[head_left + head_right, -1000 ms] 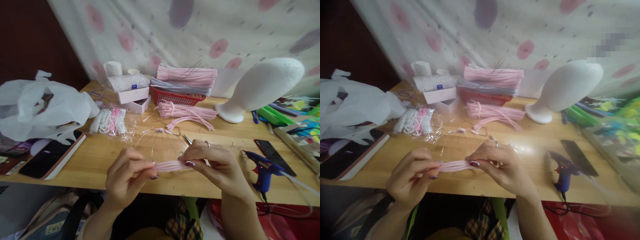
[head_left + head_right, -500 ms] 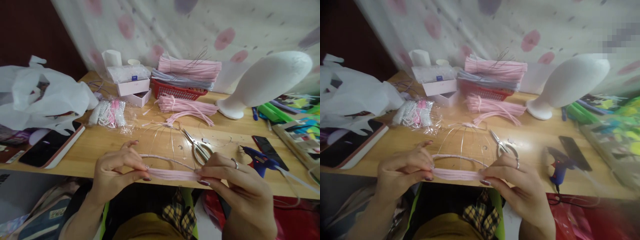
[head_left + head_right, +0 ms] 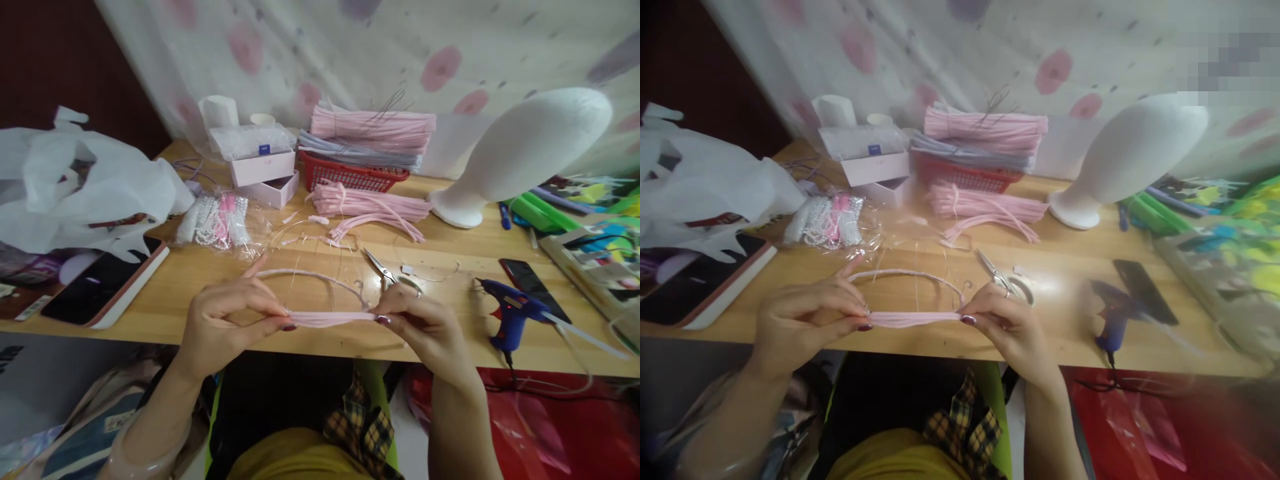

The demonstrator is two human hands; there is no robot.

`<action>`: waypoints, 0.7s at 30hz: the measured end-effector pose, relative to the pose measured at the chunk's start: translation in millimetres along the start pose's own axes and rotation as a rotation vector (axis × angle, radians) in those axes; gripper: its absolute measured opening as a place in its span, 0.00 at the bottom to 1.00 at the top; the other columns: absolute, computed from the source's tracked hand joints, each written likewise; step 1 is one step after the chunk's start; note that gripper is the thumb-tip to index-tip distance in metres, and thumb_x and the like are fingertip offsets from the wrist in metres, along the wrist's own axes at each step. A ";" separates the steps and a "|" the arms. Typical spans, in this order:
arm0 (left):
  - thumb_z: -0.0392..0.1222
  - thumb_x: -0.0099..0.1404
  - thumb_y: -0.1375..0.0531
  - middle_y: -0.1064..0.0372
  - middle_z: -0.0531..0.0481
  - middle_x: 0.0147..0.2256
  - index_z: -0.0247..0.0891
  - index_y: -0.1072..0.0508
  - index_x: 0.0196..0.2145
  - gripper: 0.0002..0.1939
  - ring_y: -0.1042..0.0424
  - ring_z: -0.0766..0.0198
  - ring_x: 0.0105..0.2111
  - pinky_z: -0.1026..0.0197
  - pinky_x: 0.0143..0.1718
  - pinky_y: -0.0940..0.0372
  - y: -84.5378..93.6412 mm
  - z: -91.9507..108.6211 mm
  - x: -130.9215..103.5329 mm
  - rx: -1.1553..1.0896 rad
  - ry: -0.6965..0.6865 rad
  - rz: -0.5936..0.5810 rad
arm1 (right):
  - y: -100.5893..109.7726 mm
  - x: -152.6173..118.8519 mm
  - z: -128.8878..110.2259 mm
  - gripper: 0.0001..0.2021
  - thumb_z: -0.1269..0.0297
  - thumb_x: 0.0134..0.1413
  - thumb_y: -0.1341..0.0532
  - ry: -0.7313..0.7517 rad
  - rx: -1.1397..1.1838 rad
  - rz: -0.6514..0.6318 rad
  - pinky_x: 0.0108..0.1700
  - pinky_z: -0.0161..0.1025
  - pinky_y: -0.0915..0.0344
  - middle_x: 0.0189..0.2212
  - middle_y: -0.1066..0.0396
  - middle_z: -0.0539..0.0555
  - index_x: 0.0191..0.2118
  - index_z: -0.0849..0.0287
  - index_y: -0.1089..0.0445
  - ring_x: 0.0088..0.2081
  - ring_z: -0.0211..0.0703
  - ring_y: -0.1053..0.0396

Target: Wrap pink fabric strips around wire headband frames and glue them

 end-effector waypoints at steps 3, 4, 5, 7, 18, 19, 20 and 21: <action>0.33 0.60 0.30 0.21 0.60 0.27 0.46 0.20 0.31 0.08 0.23 0.66 0.24 0.41 0.58 0.27 13.5 -15.5 -7.1 -0.066 0.131 0.108 | 7.6 2.6 9.1 0.05 0.69 0.61 0.34 0.015 -0.012 0.048 0.33 0.37 0.31 0.28 0.26 0.51 0.35 0.52 0.21 0.32 0.41 0.28; 0.34 0.60 0.30 0.21 0.59 0.27 0.47 0.19 0.31 0.07 0.23 0.65 0.25 0.41 0.57 0.26 17.0 -18.8 -8.9 -0.073 0.159 0.132 | 9.5 3.3 10.8 0.05 0.70 0.60 0.34 0.017 -0.020 0.048 0.33 0.37 0.32 0.28 0.26 0.51 0.35 0.53 0.21 0.31 0.40 0.29; 0.35 0.61 0.30 0.22 0.59 0.26 0.48 0.19 0.31 0.07 0.22 0.64 0.25 0.41 0.55 0.25 19.2 -21.1 -10.0 -0.071 0.178 0.143 | 11.1 3.9 11.5 0.06 0.71 0.60 0.34 0.019 -0.024 0.045 0.33 0.36 0.32 0.27 0.27 0.50 0.35 0.53 0.22 0.31 0.40 0.29; 0.37 0.61 0.30 0.22 0.58 0.25 0.47 0.19 0.32 0.05 0.19 0.60 0.30 0.44 0.51 0.22 20.4 -23.6 -11.0 -0.049 0.207 0.145 | 14.0 4.8 10.1 0.06 0.71 0.61 0.35 0.018 -0.020 0.046 0.33 0.36 0.33 0.28 0.27 0.50 0.35 0.53 0.23 0.31 0.39 0.30; 0.35 0.63 0.30 0.20 0.56 0.33 0.47 0.24 0.49 0.18 0.20 0.67 0.28 0.67 0.34 0.24 -10.1 1.2 3.0 0.033 0.052 -0.022 | 6.4 11.5 -28.3 0.07 0.73 0.63 0.37 0.080 -0.138 -0.045 0.30 0.35 0.34 0.29 0.25 0.50 0.36 0.53 0.27 0.30 0.39 0.29; 0.35 0.61 0.29 0.20 0.56 0.34 0.46 0.23 0.47 0.17 0.21 0.68 0.28 0.68 0.33 0.25 -10.6 5.9 5.1 0.067 0.006 -0.023 | 7.9 11.6 -27.7 0.07 0.73 0.63 0.37 0.069 -0.159 -0.046 0.28 0.35 0.34 0.29 0.25 0.50 0.36 0.53 0.26 0.29 0.39 0.29; 0.35 0.61 0.29 0.20 0.56 0.34 0.44 0.23 0.45 0.16 0.23 0.69 0.28 0.69 0.32 0.26 -11.5 9.8 7.1 0.088 -0.031 -0.030 | 9.8 11.7 -26.9 0.06 0.73 0.62 0.37 0.055 -0.176 -0.045 0.28 0.35 0.35 0.28 0.25 0.50 0.36 0.53 0.26 0.29 0.39 0.29; 0.35 0.61 0.29 0.20 0.56 0.33 0.43 0.23 0.43 0.13 0.24 0.70 0.27 0.69 0.31 0.27 -12.9 12.7 9.0 0.097 -0.055 -0.044 | 11.8 11.7 -26.4 0.06 0.73 0.62 0.37 0.046 -0.189 -0.043 0.27 0.35 0.35 0.28 0.25 0.50 0.36 0.53 0.26 0.29 0.39 0.28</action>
Point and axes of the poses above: each hand's wrist, its own x-axis towards the middle knuckle, its own y-axis out of the back of the hand, z = x × y, the point moved 8 cm from there along x, towards the middle knuckle
